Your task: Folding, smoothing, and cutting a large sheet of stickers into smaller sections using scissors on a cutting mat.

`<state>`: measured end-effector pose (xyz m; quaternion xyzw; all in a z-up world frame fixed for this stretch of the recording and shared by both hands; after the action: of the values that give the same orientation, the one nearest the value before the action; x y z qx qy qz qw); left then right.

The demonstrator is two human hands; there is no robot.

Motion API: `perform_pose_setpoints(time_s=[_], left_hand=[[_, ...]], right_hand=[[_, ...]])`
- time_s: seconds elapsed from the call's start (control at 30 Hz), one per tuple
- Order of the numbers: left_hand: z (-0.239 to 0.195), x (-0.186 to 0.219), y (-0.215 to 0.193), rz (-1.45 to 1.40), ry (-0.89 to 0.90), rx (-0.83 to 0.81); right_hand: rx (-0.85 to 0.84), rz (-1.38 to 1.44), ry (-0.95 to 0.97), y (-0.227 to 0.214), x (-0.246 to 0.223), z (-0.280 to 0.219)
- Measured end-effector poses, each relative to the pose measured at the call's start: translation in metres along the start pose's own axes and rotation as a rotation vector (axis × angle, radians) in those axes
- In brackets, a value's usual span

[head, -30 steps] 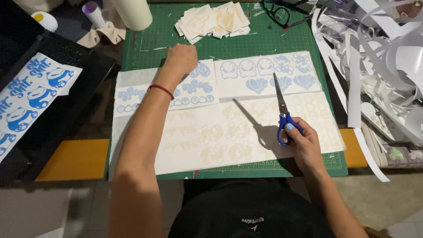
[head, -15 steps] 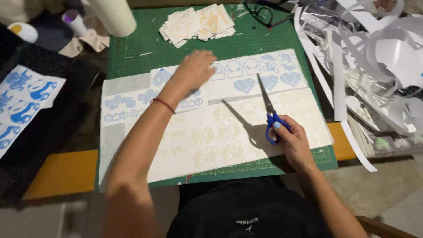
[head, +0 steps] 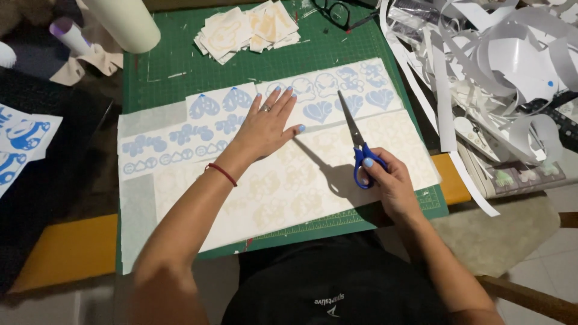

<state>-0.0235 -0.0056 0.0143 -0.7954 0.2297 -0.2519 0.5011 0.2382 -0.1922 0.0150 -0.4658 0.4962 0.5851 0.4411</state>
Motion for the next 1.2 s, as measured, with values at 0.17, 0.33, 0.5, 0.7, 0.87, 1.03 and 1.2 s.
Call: perform_pose_setpoints(time_s=[0.17,0.33,0.5,0.7,0.87,1.03,1.2], left_hand=[[-0.002,0.001,-0.005,0.003,-0.024,-0.006],[0.001,-0.005,0.000,0.003,-0.030,0.010],[0.029,-0.063,0.007,-0.071,0.129,0.335],[-0.024,-0.218,0.011,0.011,-0.147,0.486],[-0.128,-0.276,0.011,0.094,-0.500,0.340],[-0.146,-0.293,0.016,0.097,-0.593,0.313],[-0.144,-0.270,0.001,0.206,-0.724,0.090]], right_hand=[[0.013,-0.039,-0.040,-0.008,-0.006,0.001],[0.006,-0.057,-0.068,-0.012,-0.005,-0.002],[0.054,-0.049,-0.065,-0.016,-0.005,0.002],[0.064,-0.020,-0.002,-0.020,0.015,0.006],[0.053,-0.072,0.006,-0.014,0.011,0.005],[0.052,-0.102,0.003,-0.018,0.009,0.003],[0.003,-0.090,0.091,-0.018,0.003,0.002]])
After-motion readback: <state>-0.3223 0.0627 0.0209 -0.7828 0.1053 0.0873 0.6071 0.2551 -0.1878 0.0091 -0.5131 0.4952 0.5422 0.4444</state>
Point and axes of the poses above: each hand's wrist, its own z-axis towards the middle knuckle, its own y-axis out of the palm, x = y × z, the point moved 1 cm from there along z, towards the middle knuckle, and after that the axes turned 15 degrees about -x, right-handed, at the moved point
